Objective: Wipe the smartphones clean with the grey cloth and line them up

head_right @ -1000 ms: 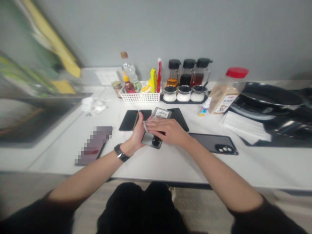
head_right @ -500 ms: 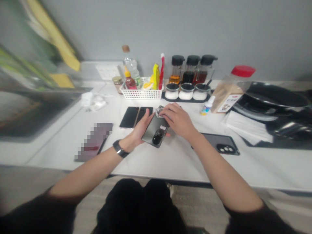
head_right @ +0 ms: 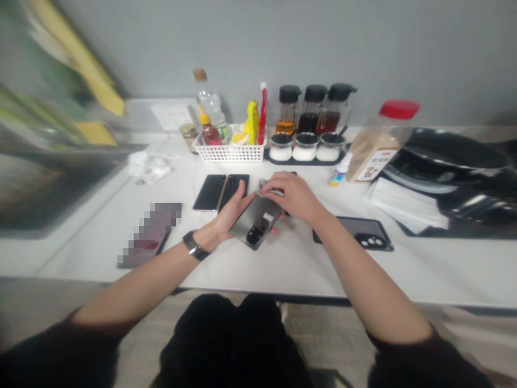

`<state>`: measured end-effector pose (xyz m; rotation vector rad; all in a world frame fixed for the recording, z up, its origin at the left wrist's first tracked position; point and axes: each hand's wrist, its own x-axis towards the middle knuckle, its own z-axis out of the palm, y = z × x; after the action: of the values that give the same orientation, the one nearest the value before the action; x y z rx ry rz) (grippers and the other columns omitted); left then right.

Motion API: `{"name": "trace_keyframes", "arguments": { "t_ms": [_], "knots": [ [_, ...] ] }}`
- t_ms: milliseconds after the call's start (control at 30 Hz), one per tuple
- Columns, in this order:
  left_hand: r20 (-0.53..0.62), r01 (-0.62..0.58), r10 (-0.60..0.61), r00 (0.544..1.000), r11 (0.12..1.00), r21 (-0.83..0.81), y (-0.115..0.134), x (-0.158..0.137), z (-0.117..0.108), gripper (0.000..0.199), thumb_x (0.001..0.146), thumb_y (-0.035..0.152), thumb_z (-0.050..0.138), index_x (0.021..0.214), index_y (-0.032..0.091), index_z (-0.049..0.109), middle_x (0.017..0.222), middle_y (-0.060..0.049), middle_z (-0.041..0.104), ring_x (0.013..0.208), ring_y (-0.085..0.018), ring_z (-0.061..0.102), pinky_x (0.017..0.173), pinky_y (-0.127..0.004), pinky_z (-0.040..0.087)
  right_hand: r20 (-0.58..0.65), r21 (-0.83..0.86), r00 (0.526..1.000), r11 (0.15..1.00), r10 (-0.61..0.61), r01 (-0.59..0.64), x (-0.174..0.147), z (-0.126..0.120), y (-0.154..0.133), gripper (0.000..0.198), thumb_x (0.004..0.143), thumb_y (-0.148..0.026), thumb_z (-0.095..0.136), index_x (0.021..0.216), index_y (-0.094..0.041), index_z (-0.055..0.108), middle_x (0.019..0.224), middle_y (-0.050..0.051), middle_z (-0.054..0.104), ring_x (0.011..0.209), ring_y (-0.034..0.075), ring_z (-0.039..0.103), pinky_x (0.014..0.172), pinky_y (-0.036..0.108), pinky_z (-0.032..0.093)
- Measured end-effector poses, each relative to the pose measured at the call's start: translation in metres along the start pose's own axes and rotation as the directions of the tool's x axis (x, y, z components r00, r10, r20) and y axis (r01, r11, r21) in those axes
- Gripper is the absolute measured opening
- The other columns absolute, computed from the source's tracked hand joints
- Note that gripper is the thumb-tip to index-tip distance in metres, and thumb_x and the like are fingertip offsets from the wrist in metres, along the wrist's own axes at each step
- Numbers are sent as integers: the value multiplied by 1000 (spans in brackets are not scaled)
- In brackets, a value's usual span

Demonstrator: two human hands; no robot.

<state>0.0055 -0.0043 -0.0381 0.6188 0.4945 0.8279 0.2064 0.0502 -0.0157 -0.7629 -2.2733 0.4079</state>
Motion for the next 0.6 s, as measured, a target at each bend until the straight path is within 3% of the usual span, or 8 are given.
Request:
{"name": "trace_keyframes", "arguments": {
  "t_ms": [67, 133, 233, 300, 367, 433, 500, 600],
  "knots": [
    [61, 9, -10, 998, 1000, 19, -1, -2, -1, 81, 109, 73, 21, 157, 17, 55, 124, -21, 79, 99, -36, 82, 85, -53, 66, -72, -45, 993, 995, 90, -94, 2, -7, 6, 8, 97, -25, 77, 93, -23, 83, 95, 5, 79, 87, 22, 71, 81, 36, 50],
    [69, 9, -12, 998, 999, 43, -2, -2, -3, 84, 108, 76, 22, 160, 16, 52, 125, -23, 79, 99, -38, 82, 85, -55, 66, -48, -38, 993, 993, 105, -107, 2, -8, 1, 9, 97, -26, 76, 96, -23, 84, 96, 6, 80, 85, 22, 71, 79, 35, 49],
    [-7, 12, -12, 1000, 998, 56, -4, 1, -6, 89, 107, 78, 21, 154, 12, 58, 111, -20, 82, 83, -32, 82, 82, -48, 66, 159, 94, 987, 996, -8, -7, -1, 1, -22, 13, 101, -28, 72, 101, -24, 85, 100, 5, 82, 90, 21, 73, 82, 34, 51],
    [-60, -7, 10, 998, 999, 40, -5, 2, -6, 85, 109, 76, 24, 148, 11, 63, 103, -17, 82, 78, -28, 81, 81, -42, 66, 301, 208, 948, 977, -103, 40, -3, 6, -36, 14, 102, -26, 70, 103, -25, 84, 101, 4, 82, 91, 19, 74, 83, 32, 52],
    [-52, 20, -17, 998, 999, 47, -5, 1, -4, 83, 109, 76, 26, 144, 11, 65, 100, -16, 83, 78, -29, 81, 79, -42, 66, 360, 246, 922, 968, -142, 53, -4, 6, -41, 13, 101, -25, 71, 99, -25, 84, 99, 3, 81, 90, 18, 74, 83, 31, 52],
    [4, 64, -65, 998, 995, 74, -5, -1, -2, 87, 107, 77, 22, 143, 11, 65, 105, -19, 82, 83, -33, 82, 79, -48, 67, 304, 181, 949, 983, -89, 34, -3, 1, -36, 10, 98, -25, 74, 94, -25, 84, 102, 3, 78, 89, 18, 72, 82, 32, 51],
    [69, 68, -73, 995, 995, 79, -4, -4, 1, 89, 107, 78, 17, 142, 12, 65, 112, -22, 82, 93, -37, 83, 81, -53, 67, 171, 69, 985, 997, 5, -17, -2, -6, -25, 8, 96, -25, 76, 91, -25, 83, 108, 4, 75, 89, 19, 69, 82, 33, 50],
    [129, 90, -97, 987, 994, 58, -4, -5, 5, 88, 106, 78, 15, 137, 14, 68, 114, -23, 81, 100, -37, 82, 84, -55, 67, 71, -10, 990, 993, 122, -121, -1, -11, -16, 4, 94, -22, 76, 93, -24, 79, 101, 3, 75, 82, 18, 66, 77, 32, 47]
  ]
}}
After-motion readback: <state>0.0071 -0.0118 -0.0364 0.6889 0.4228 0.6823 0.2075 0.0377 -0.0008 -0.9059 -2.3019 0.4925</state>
